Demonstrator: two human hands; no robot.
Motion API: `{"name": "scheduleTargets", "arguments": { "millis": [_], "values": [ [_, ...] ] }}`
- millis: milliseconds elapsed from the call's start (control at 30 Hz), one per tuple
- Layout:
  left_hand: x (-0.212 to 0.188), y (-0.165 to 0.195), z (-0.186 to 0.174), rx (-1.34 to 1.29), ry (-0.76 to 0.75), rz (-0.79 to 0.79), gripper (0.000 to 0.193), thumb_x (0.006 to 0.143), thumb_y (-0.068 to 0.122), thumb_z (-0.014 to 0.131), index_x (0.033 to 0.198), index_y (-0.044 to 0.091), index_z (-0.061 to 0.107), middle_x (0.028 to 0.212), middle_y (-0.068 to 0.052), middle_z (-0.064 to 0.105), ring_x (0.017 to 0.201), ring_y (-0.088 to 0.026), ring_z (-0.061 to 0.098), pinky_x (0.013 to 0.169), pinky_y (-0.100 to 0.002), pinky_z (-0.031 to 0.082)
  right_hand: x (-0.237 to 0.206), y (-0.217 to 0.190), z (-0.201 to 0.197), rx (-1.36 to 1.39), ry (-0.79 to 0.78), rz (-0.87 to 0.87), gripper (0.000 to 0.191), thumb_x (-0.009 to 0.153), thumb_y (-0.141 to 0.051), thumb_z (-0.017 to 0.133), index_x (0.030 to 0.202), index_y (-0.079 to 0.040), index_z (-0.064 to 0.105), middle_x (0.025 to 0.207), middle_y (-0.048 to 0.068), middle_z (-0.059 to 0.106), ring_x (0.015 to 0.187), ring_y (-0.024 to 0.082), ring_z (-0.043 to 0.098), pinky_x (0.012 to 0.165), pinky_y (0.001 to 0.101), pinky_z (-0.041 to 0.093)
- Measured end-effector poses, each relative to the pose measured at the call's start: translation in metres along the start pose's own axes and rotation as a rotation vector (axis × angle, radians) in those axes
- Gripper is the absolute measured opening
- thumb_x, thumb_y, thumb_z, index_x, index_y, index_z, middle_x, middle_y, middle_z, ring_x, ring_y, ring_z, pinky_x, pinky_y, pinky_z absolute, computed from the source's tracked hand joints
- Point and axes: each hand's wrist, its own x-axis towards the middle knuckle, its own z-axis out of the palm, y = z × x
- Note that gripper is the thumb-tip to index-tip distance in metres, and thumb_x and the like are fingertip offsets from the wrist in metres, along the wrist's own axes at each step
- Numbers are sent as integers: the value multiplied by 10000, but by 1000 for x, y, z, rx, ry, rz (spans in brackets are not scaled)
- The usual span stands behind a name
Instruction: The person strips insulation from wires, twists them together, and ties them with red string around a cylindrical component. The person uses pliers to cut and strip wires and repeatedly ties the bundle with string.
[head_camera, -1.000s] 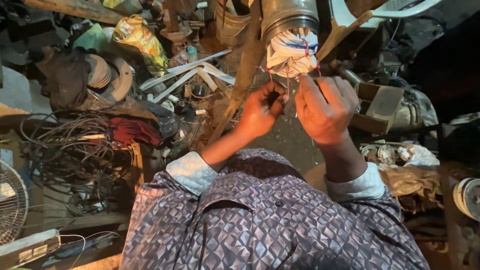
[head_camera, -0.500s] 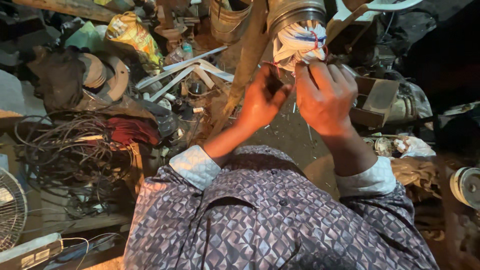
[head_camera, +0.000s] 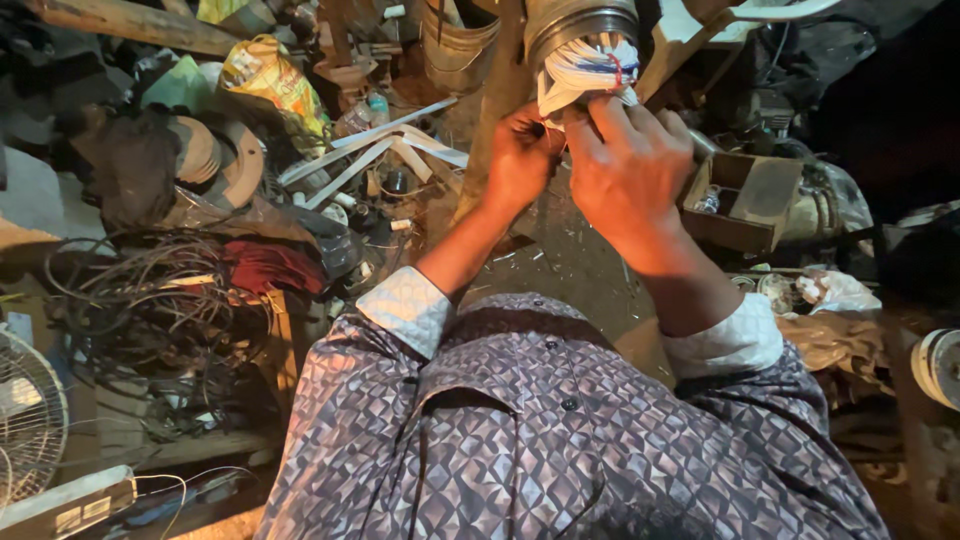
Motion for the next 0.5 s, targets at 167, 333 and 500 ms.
{"name": "scheduleTargets", "arguments": {
  "millis": [167, 333, 500],
  "values": [
    [-14, 7, -12, 235, -26, -144, 83, 991, 20, 663, 981, -39, 719, 793, -3, 653, 681, -86, 567, 589, -275, 453, -19, 5, -9, 208, 154, -20, 190, 927, -92, 736, 1114, -74, 766, 1045, 58, 688, 798, 245, 648, 696, 395, 446],
    [-36, 55, -13, 222, -22, -466, 132, 883, 48, 635, 976, 1, 715, 654, -15, 619, 493, -98, 540, 438, -285, 428, -43, 1, 8, 511, 191, 101, 215, 884, -18, 755, 1097, -47, 754, 1028, 121, 689, 824, 294, 665, 714, 389, 517],
    [-36, 99, -1, 403, -161, -388, 144, 950, 105, 660, 955, -16, 738, 679, -18, 641, 547, -81, 547, 498, -255, 426, -44, 2, 49, 567, 284, 39, 170, 872, 28, 757, 1031, -27, 782, 977, 110, 735, 809, 278, 708, 672, 385, 512]
  ]
}}
